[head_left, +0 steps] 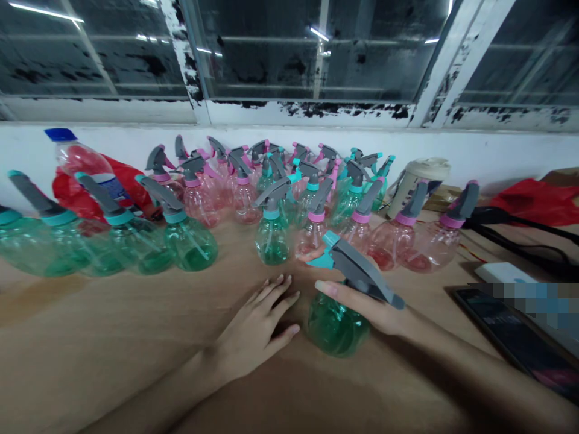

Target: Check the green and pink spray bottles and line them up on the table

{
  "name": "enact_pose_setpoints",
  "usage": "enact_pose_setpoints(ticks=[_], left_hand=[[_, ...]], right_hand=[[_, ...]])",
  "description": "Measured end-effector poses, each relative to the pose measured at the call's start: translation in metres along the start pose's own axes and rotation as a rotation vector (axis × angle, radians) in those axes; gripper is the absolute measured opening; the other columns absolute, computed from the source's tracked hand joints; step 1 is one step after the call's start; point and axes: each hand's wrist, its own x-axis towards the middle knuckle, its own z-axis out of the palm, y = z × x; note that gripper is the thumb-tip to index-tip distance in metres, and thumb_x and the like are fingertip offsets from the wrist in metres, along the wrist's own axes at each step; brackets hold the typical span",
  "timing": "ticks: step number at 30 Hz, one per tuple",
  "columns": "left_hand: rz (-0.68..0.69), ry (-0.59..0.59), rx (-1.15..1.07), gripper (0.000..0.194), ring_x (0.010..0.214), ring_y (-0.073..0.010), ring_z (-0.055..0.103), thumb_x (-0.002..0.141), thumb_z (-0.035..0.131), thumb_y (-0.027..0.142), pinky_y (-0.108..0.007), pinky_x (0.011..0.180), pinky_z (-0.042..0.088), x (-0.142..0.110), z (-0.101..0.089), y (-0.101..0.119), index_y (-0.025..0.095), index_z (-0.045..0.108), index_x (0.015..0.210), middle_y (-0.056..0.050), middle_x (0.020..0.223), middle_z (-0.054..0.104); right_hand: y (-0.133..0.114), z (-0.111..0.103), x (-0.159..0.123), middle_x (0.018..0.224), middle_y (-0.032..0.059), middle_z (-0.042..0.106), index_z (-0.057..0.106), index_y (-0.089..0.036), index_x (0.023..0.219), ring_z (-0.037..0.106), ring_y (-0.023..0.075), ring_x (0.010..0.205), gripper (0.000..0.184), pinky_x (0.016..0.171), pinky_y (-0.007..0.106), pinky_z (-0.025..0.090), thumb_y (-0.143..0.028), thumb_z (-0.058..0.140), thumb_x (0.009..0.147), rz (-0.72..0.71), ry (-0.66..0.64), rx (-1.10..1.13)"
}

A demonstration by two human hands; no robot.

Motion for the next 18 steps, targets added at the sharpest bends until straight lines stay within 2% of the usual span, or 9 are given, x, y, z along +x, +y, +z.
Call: enact_pose_setpoints(ticks=[2,4,8,11,14,18], left_hand=[[0.000,-0.006,-0.004,0.053,0.135,-0.0258,0.034,0.093,0.044,0.046,-0.047,0.110,0.033,-0.0001,0.0002,-0.0006,0.018,0.039,0.138,-0.010,0.147,0.038],[-0.003,-0.015,-0.010,0.053,0.135,-0.0260,0.034,0.094,0.043,0.047,-0.047,0.109,0.033,-0.0002,-0.0001,-0.0009,0.018,0.039,0.138,-0.010,0.147,0.038],[-0.007,-0.028,-0.012,0.052,0.135,-0.0269,0.034,0.094,0.042,0.046,-0.048,0.109,0.034,0.0007,-0.0024,-0.0001,0.018,0.039,0.138,-0.010,0.147,0.038],[-0.004,-0.025,-0.001,0.052,0.135,-0.0269,0.033,0.094,0.042,0.046,-0.048,0.109,0.034,0.0014,-0.0040,0.0005,0.017,0.040,0.138,-0.010,0.147,0.039],[0.003,-0.019,0.004,0.052,0.136,-0.0262,0.033,0.095,0.041,0.046,-0.048,0.109,0.034,0.0013,-0.0036,0.0006,0.017,0.040,0.138,-0.010,0.147,0.039],[0.007,-0.006,0.002,0.053,0.135,-0.0263,0.035,0.094,0.042,0.046,-0.047,0.109,0.034,0.0002,-0.0021,0.0002,0.017,0.040,0.138,-0.011,0.145,0.041]], right_hand=[[0.0002,0.0002,0.0009,0.099,0.0032,0.067,0.061,-0.024,0.107,0.063,0.0187,0.080,0.033,0.073,0.033,0.051,-0.044,0.061,0.081,0.012,0.001,0.064],[0.0003,0.0004,0.0013,0.093,0.0028,0.067,0.062,-0.024,0.099,0.063,0.0188,0.077,0.029,0.071,0.033,0.051,-0.046,0.059,0.081,0.007,0.000,0.105],[-0.0008,0.0004,-0.0002,0.072,0.0001,0.064,0.062,-0.024,0.083,0.061,0.0175,0.068,0.024,0.063,0.032,0.049,-0.046,0.051,0.087,0.001,0.035,0.057],[-0.0028,-0.0001,-0.0011,0.070,-0.0002,0.063,0.061,-0.023,0.078,0.061,0.0167,0.067,0.026,0.062,0.030,0.048,-0.046,0.052,0.087,0.006,0.048,0.040],[-0.0030,-0.0004,-0.0011,0.076,0.0003,0.064,0.064,-0.024,0.091,0.060,0.0167,0.068,0.026,0.064,0.032,0.048,-0.047,0.054,0.085,0.011,0.044,0.073],[-0.0014,0.0003,-0.0014,0.080,0.0013,0.066,0.063,-0.024,0.109,0.060,0.0175,0.067,0.035,0.066,0.033,0.049,-0.047,0.057,0.083,0.076,0.036,0.067]])
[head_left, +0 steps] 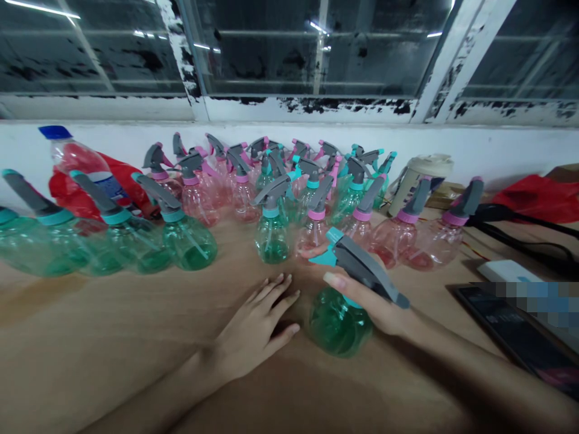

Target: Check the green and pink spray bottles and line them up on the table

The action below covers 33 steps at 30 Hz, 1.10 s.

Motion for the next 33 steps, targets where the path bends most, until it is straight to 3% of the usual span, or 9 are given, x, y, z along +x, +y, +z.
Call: enact_pose_setpoints(ticks=[7,12,17,24,28,33], left_hand=[[-0.006,-0.011,-0.009,0.051,0.134,-0.0269,0.036,0.094,0.042,0.045,-0.048,0.108,0.034,-0.0002,-0.0017,0.0010,0.017,0.041,0.137,-0.011,0.145,0.041],[-0.003,-0.011,-0.002,0.051,0.135,-0.0261,0.035,0.094,0.042,0.045,-0.048,0.109,0.034,-0.0003,-0.0009,0.0004,0.018,0.040,0.138,-0.010,0.146,0.041],[-0.009,-0.014,-0.018,0.051,0.135,-0.0269,0.034,0.095,0.042,0.046,-0.048,0.109,0.034,-0.0002,-0.0012,0.0006,0.017,0.041,0.137,-0.011,0.146,0.039],[-0.007,-0.025,0.000,0.051,0.135,-0.0268,0.035,0.094,0.043,0.045,-0.048,0.108,0.035,0.0004,-0.0026,0.0012,0.017,0.041,0.137,-0.011,0.147,0.038],[-0.002,-0.008,0.002,0.051,0.135,-0.0258,0.034,0.094,0.042,0.045,-0.047,0.109,0.034,-0.0003,-0.0019,-0.0003,0.017,0.040,0.137,-0.011,0.147,0.038],[0.000,-0.009,-0.008,0.050,0.134,-0.0269,0.036,0.094,0.042,0.045,-0.047,0.108,0.036,-0.0017,-0.0014,-0.0003,0.017,0.041,0.137,-0.010,0.146,0.040]], right_hand=[[-0.0006,0.0014,-0.0014,0.095,0.0031,0.067,0.062,-0.026,0.110,0.061,0.0181,0.072,0.033,0.072,0.035,0.049,-0.044,0.060,0.082,-0.005,0.014,0.025],[0.0003,0.0009,-0.0021,0.079,0.0010,0.066,0.061,-0.026,0.112,0.056,0.0157,0.058,0.035,0.060,0.033,0.049,-0.045,0.058,0.083,0.017,-0.009,0.004],[-0.0011,0.0002,-0.0015,0.087,0.0015,0.066,0.060,-0.026,0.111,0.054,0.0145,0.056,0.034,0.058,0.033,0.047,-0.044,0.059,0.083,0.005,-0.004,-0.007],[-0.0006,-0.0013,-0.0017,0.077,0.0002,0.064,0.060,-0.027,0.112,0.055,0.0164,0.056,0.035,0.056,0.034,0.047,-0.044,0.058,0.082,0.021,-0.032,0.008],[0.0008,-0.0018,-0.0007,0.085,0.0004,0.066,0.062,-0.027,0.105,0.055,0.0144,0.055,0.028,0.055,0.032,0.046,-0.041,0.060,0.081,-0.002,-0.060,0.000],[0.0037,-0.0008,0.0000,0.071,-0.0011,0.062,0.061,-0.024,0.084,0.058,0.0148,0.063,0.017,0.060,0.029,0.047,-0.040,0.055,0.085,-0.042,-0.074,0.030]])
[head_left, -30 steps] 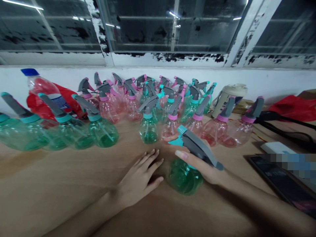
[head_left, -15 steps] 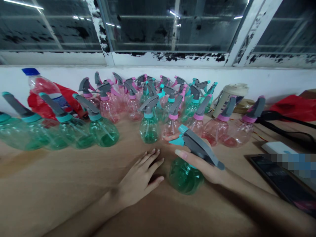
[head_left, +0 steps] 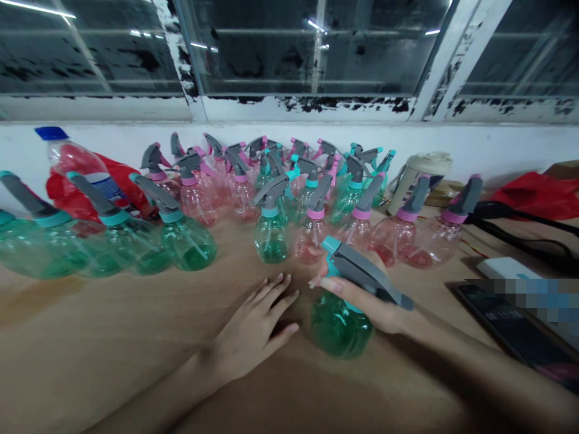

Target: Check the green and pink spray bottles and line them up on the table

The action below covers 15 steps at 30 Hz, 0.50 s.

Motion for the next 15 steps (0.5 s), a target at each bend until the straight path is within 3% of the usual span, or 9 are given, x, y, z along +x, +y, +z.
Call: enact_pose_setpoints(ticks=[4,8,10,15], left_hand=[[-0.002,0.022,0.005,0.050,0.133,-0.0264,0.037,0.094,0.043,0.045,-0.047,0.108,0.035,-0.0003,0.0013,0.0002,0.018,0.041,0.136,-0.010,0.145,0.042],[-0.002,0.023,0.013,0.051,0.133,-0.0259,0.037,0.094,0.044,0.045,-0.046,0.108,0.035,0.0011,0.0011,-0.0006,0.017,0.040,0.137,-0.010,0.145,0.042],[-0.003,0.015,0.017,0.051,0.134,-0.0262,0.037,0.094,0.044,0.045,-0.047,0.108,0.035,0.0020,0.0001,-0.0007,0.017,0.041,0.136,-0.011,0.145,0.042],[-0.008,0.005,0.027,0.051,0.134,-0.0271,0.037,0.093,0.045,0.045,-0.047,0.107,0.037,0.0024,-0.0019,0.0001,0.017,0.041,0.136,-0.011,0.145,0.042]], right_hand=[[0.0008,0.0001,-0.0014,0.070,-0.0012,0.061,0.061,-0.023,0.081,0.060,0.0150,0.067,0.018,0.064,0.029,0.048,-0.039,0.055,0.085,0.009,0.019,0.006],[-0.0018,-0.0001,-0.0014,0.094,0.0023,0.069,0.063,-0.024,0.102,0.061,0.0157,0.069,0.025,0.066,0.032,0.051,-0.039,0.058,0.083,0.039,0.019,0.045],[-0.0035,0.0003,-0.0005,0.106,0.0035,0.068,0.062,-0.024,0.108,0.064,0.0177,0.077,0.029,0.070,0.033,0.052,-0.038,0.060,0.082,0.043,0.029,0.059],[-0.0049,0.0012,0.0012,0.106,0.0019,0.069,0.064,-0.025,0.106,0.064,0.0206,0.095,0.029,0.086,0.035,0.049,-0.036,0.064,0.079,-0.006,0.057,0.064]])
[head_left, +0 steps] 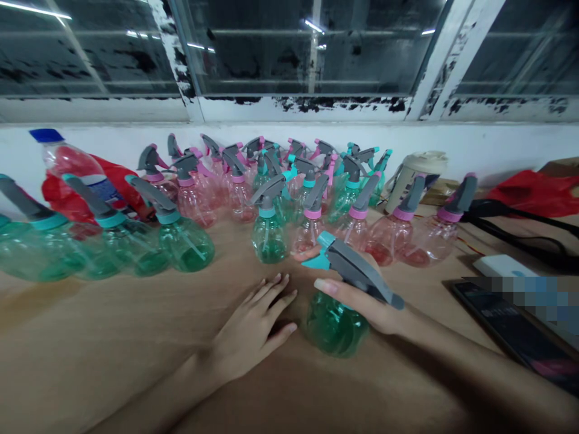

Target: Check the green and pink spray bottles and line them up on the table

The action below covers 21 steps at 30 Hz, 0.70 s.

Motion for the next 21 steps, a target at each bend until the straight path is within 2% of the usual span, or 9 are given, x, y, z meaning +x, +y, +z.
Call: enact_pose_setpoints(ticks=[9,15,21], left_hand=[[0.007,0.020,-0.007,0.051,0.132,-0.0279,0.039,0.093,0.045,0.044,-0.048,0.107,0.037,-0.0010,0.0034,-0.0010,0.017,0.041,0.137,-0.012,0.144,0.043],[0.005,-0.006,-0.002,0.052,0.133,-0.0276,0.038,0.094,0.043,0.045,-0.048,0.107,0.036,-0.0022,0.0022,-0.0002,0.017,0.040,0.137,-0.012,0.144,0.042],[-0.002,-0.011,-0.016,0.052,0.133,-0.0282,0.037,0.094,0.045,0.044,-0.049,0.107,0.037,-0.0007,0.0005,0.0001,0.015,0.039,0.137,-0.012,0.145,0.041]], right_hand=[[0.0006,-0.0015,-0.0021,0.100,0.0015,0.069,0.062,-0.026,0.111,0.065,0.0196,0.085,0.032,0.076,0.035,0.052,-0.038,0.063,0.081,0.026,-0.027,-0.021],[0.0045,-0.0007,-0.0031,0.103,0.0014,0.068,0.062,-0.026,0.113,0.065,0.0196,0.086,0.033,0.078,0.035,0.051,-0.036,0.063,0.082,0.009,-0.023,-0.004],[0.0022,-0.0011,-0.0015,0.108,0.0015,0.067,0.061,-0.025,0.110,0.063,0.0197,0.096,0.029,0.085,0.034,0.049,-0.032,0.064,0.082,-0.016,-0.024,0.017]])
